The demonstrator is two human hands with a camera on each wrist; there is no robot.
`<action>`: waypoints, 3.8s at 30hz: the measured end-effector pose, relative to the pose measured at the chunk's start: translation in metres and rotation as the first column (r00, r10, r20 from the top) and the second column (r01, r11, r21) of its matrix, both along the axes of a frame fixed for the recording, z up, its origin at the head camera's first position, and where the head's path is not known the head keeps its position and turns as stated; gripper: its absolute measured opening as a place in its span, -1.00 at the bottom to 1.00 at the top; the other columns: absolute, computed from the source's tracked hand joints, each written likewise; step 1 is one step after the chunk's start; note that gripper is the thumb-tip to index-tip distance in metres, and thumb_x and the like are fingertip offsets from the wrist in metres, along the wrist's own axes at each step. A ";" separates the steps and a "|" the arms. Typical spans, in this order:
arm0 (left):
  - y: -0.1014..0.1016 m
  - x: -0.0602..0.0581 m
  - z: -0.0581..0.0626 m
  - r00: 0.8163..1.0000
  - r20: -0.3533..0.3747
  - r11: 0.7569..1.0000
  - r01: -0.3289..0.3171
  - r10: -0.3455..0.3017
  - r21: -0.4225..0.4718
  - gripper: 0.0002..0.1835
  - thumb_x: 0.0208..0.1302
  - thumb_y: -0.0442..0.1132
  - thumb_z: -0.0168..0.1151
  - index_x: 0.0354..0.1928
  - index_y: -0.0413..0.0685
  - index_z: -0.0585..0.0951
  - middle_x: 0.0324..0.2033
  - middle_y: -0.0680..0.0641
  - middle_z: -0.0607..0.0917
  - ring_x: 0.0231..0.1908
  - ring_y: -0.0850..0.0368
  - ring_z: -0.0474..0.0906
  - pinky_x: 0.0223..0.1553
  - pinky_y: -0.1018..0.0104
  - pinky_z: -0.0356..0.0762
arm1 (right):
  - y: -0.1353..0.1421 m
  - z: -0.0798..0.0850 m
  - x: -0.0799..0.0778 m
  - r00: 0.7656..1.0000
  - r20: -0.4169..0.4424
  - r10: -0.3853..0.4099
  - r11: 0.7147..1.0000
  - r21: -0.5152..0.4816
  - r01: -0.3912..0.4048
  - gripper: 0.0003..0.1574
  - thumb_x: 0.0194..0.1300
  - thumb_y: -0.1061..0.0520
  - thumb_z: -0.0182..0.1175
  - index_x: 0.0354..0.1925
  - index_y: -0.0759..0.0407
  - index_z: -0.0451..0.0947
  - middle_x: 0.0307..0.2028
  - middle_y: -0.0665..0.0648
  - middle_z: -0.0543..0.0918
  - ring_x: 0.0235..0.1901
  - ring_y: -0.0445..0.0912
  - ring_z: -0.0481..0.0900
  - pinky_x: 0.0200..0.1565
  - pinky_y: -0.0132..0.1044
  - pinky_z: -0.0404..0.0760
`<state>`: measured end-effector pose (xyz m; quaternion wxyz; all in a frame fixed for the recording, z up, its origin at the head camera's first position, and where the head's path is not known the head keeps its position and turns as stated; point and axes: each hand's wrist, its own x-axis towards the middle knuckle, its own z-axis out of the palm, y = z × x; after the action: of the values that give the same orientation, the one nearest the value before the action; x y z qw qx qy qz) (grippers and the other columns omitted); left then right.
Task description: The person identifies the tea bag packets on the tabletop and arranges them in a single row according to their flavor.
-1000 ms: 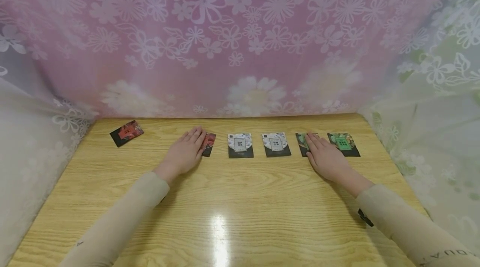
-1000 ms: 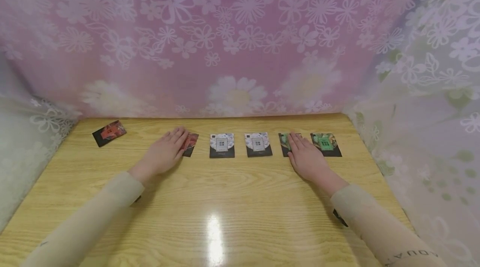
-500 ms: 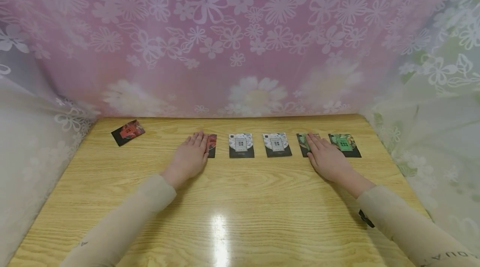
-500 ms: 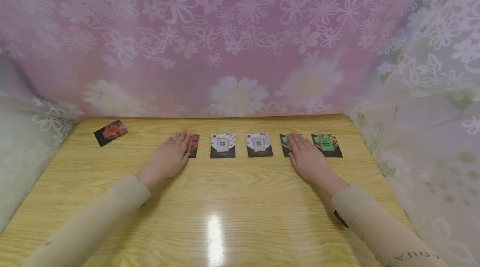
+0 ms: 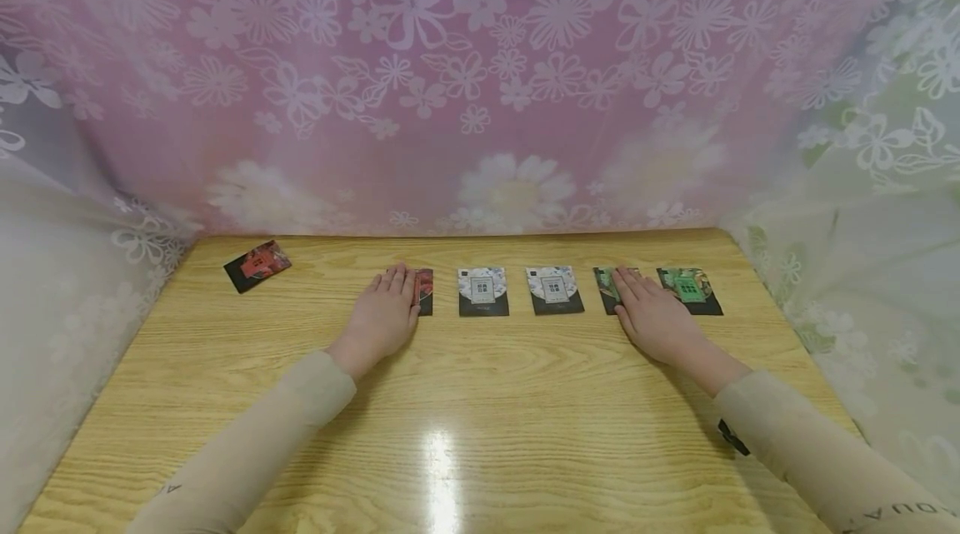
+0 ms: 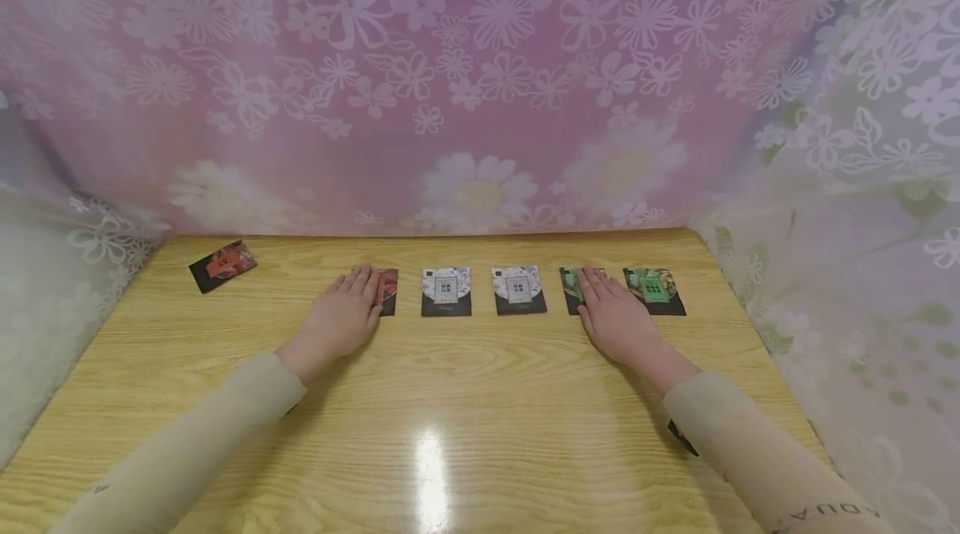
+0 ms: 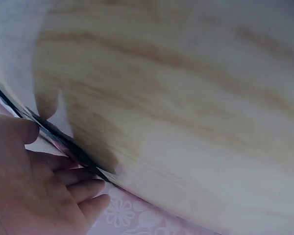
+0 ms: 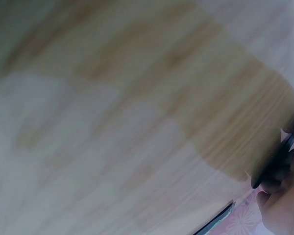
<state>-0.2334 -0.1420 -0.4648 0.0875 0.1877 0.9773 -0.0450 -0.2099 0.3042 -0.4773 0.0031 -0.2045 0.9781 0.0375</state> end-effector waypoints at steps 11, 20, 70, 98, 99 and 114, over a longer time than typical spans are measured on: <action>-0.015 -0.001 -0.002 0.999 -0.041 0.998 -0.009 0.011 0.059 -0.26 0.72 0.03 -0.11 0.66 -0.33 0.09 0.66 -0.36 0.12 0.67 -0.27 0.07 0.69 -0.15 0.07 | 0.000 0.000 0.001 1.000 -0.016 0.007 1.000 0.007 -0.007 -0.21 0.70 0.04 -0.06 0.62 0.48 0.08 0.60 0.47 0.21 0.60 0.33 0.22 0.59 0.25 0.28; -0.064 -0.010 -0.003 0.993 -0.081 0.993 -0.081 0.088 0.090 -0.25 0.72 -0.01 -0.13 0.65 -0.40 0.05 0.65 -0.43 0.07 0.66 -0.36 -0.01 0.70 -0.21 -0.02 | 0.001 -0.001 -0.002 1.000 -0.023 0.008 1.000 0.017 -0.007 -0.21 0.70 0.03 -0.06 0.62 0.47 0.07 0.61 0.47 0.20 0.60 0.33 0.22 0.60 0.25 0.27; -0.247 -0.037 0.002 0.962 0.116 0.964 -0.256 0.247 0.074 -0.28 0.66 -0.25 -0.32 0.61 -0.58 -0.22 0.57 -0.64 -0.20 0.59 -0.61 -0.26 0.62 -0.44 -0.22 | 0.000 -0.002 -0.003 1.000 0.011 -0.016 1.000 0.012 0.016 -0.20 0.71 0.03 -0.11 0.64 0.47 0.01 0.62 0.47 0.15 0.62 0.32 0.17 0.62 0.24 0.23; -0.190 0.001 -0.006 0.986 -0.033 0.982 -0.167 0.165 -0.084 -0.31 0.66 -0.19 -0.20 0.56 -0.64 0.06 0.54 -0.60 0.14 0.57 -0.53 0.10 0.61 -0.35 0.11 | -0.003 0.005 0.000 1.000 0.025 -0.019 1.000 -0.001 0.019 -0.21 0.70 0.04 -0.09 0.63 0.48 0.04 0.62 0.47 0.15 0.62 0.33 0.17 0.62 0.24 0.21; -0.187 0.003 -0.006 0.987 -0.037 0.983 -0.162 0.159 -0.082 -0.31 0.66 -0.19 -0.19 0.56 -0.64 0.07 0.54 -0.60 0.15 0.57 -0.53 0.11 0.61 -0.35 0.12 | -0.003 0.005 0.000 0.999 0.027 -0.019 1.000 -0.002 0.019 -0.21 0.70 0.05 -0.09 0.63 0.48 0.04 0.62 0.47 0.15 0.62 0.33 0.17 0.62 0.24 0.21; -0.136 0.024 -0.006 0.992 -0.091 0.993 -0.094 0.087 -0.068 -0.33 0.65 -0.17 -0.08 0.56 -0.56 0.17 0.53 -0.53 0.26 0.55 -0.46 0.24 0.59 -0.28 0.24 | -0.003 0.005 0.001 0.999 0.031 -0.016 1.000 0.009 0.016 -0.21 0.71 0.04 -0.10 0.63 0.48 0.03 0.62 0.48 0.15 0.62 0.34 0.16 0.62 0.24 0.21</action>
<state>-0.2091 -0.2780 -0.4709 0.0529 0.1376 0.9854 -0.0845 -0.2089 0.3014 -0.4724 0.0195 -0.1972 0.9794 0.0384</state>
